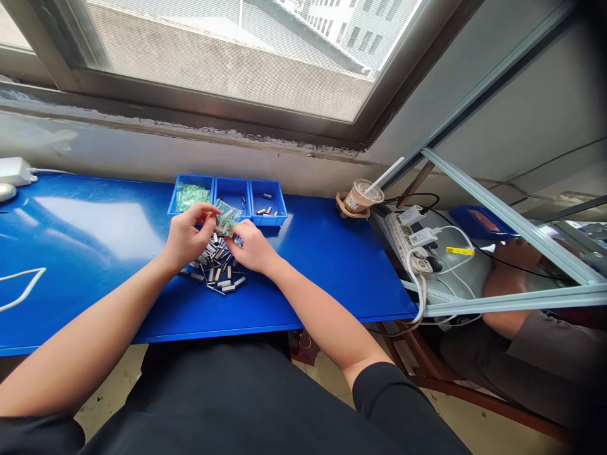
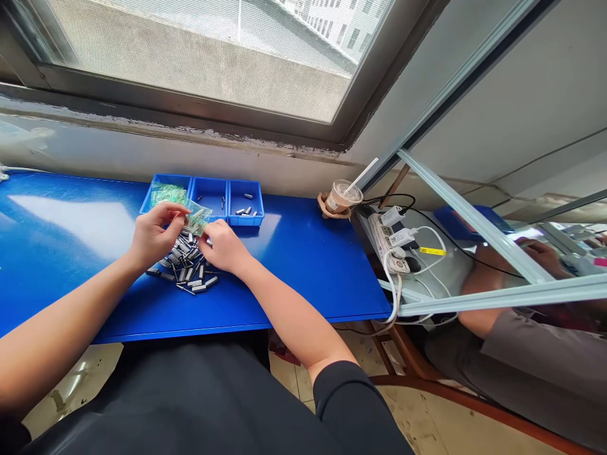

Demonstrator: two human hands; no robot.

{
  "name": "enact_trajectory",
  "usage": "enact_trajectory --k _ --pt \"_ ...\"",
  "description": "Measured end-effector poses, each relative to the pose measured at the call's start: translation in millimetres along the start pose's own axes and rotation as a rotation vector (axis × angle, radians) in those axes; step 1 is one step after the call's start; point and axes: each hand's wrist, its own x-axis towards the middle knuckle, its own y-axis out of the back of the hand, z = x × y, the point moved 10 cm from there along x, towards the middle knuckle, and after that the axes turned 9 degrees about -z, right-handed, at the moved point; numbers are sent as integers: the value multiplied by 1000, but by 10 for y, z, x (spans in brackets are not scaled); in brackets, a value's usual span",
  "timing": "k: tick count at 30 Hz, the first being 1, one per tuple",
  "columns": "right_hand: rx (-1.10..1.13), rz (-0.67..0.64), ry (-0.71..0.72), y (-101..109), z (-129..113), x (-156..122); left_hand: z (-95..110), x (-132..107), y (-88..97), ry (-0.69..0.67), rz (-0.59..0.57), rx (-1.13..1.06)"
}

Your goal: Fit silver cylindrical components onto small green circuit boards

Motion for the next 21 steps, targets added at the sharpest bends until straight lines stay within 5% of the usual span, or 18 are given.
enact_trajectory --k 21 --pt "57 75 -84 108 141 1 3 0 -15 -9 -9 -20"
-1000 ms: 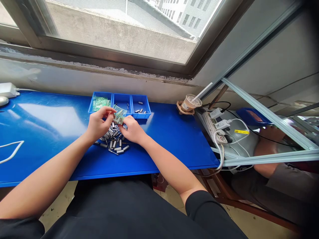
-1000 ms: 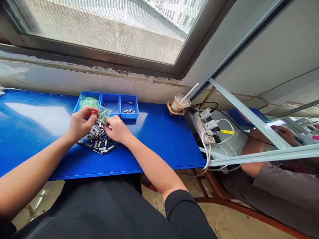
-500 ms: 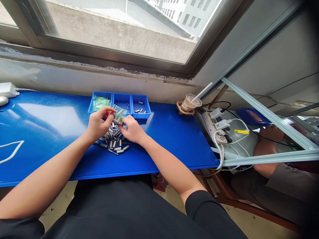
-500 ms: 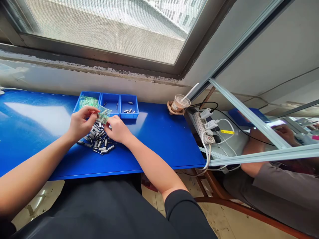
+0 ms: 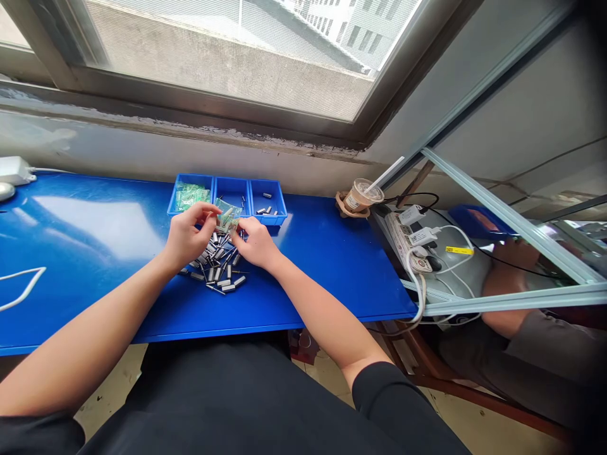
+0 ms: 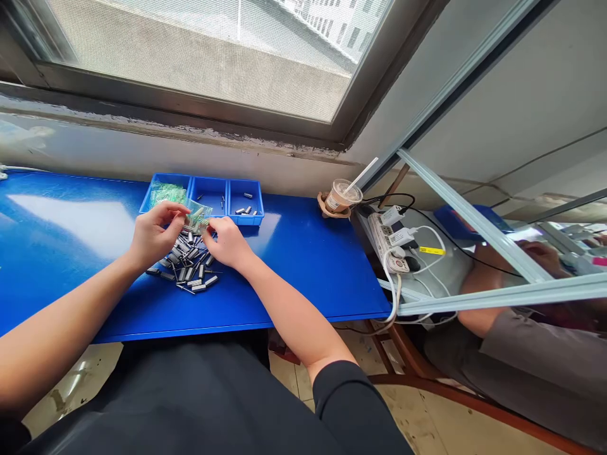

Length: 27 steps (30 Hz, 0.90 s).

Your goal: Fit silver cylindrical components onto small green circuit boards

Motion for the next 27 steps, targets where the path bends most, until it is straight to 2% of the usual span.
enact_trajectory --k 9,27 --pt "-19 -31 45 -56 -63 -2 4 -2 20 -3 17 13" --pt "-31 -10 41 -17 -71 -8 -5 -2 7 -18 1 14"
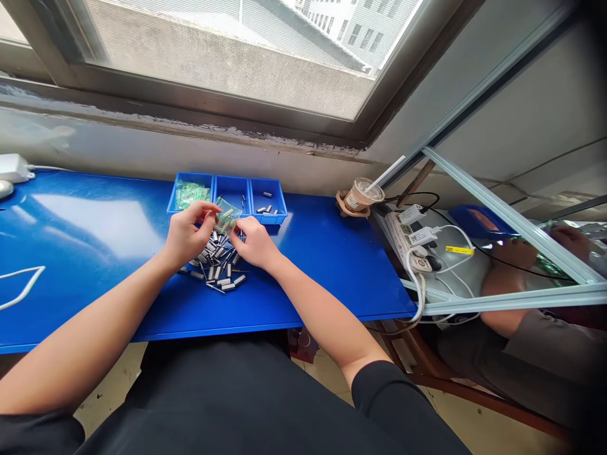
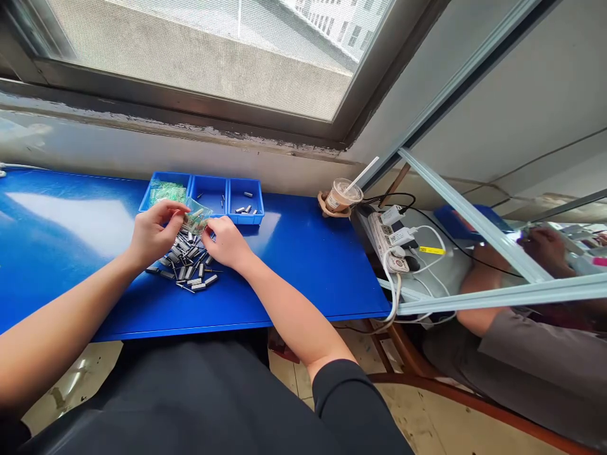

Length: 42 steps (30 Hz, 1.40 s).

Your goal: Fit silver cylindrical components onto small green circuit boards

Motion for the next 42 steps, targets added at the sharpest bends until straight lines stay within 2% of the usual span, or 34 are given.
enact_trajectory --k 33,42 --pt "0 -34 23 -46 -6 9 7 19 -36 13 -41 -20" --pt "-31 -57 27 -85 -4 22 -18 37 -174 13 -170 52"
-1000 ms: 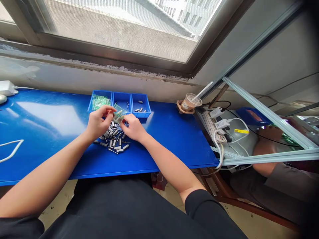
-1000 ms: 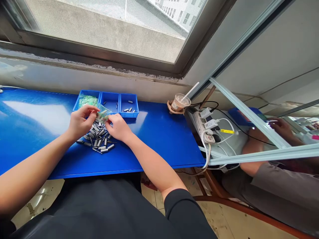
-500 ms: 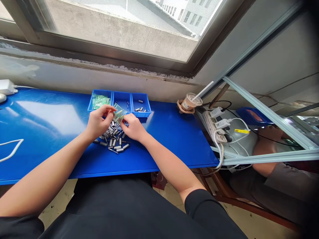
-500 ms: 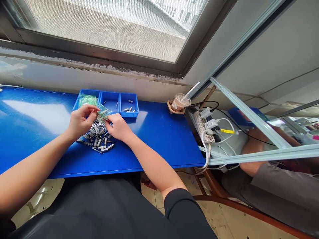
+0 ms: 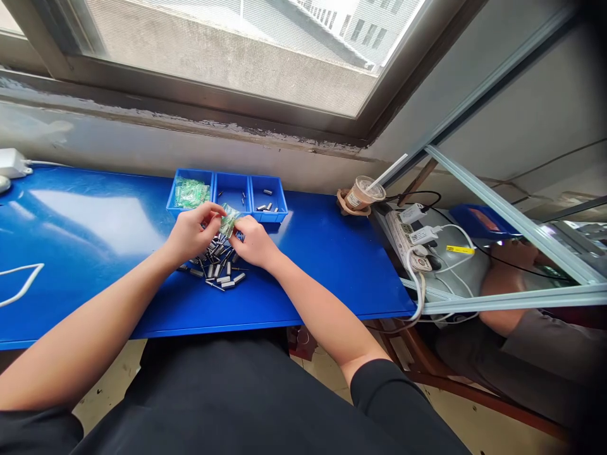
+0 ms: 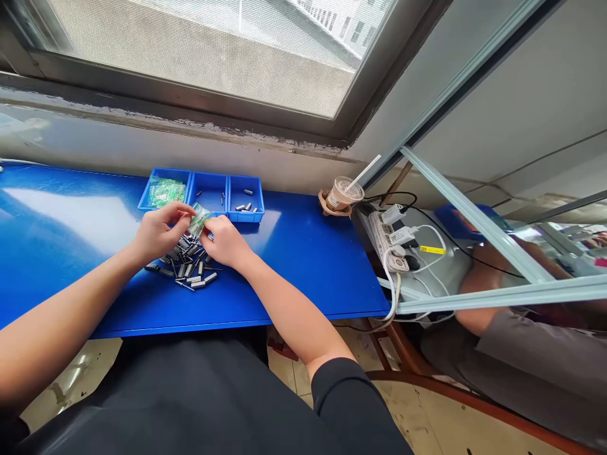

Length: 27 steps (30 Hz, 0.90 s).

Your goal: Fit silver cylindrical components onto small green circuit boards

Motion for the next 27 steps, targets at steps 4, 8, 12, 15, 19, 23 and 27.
enact_trajectory --k 4,8,12,15,19,23,27 --pt "-24 -28 -1 -36 18 5 -10 6 -65 15 -61 43" --pt "-27 -36 3 -40 19 -6 -25 2 -77 26 -77 67" --pt "-33 -44 -1 -46 12 -8 -21 0 -72 24 -77 75" --pt "-30 -52 -7 -52 9 -6 -21 1 -75 26 -79 77" --pt "-18 -57 -13 -50 0 -5 -27 -1 -78 33 -78 76" --pt "-18 -68 -22 -50 -7 -5 -27 -3 -78 32 -77 75" --pt "-25 -70 -27 -44 -11 -9 -28 -2 -75 31 -77 73"
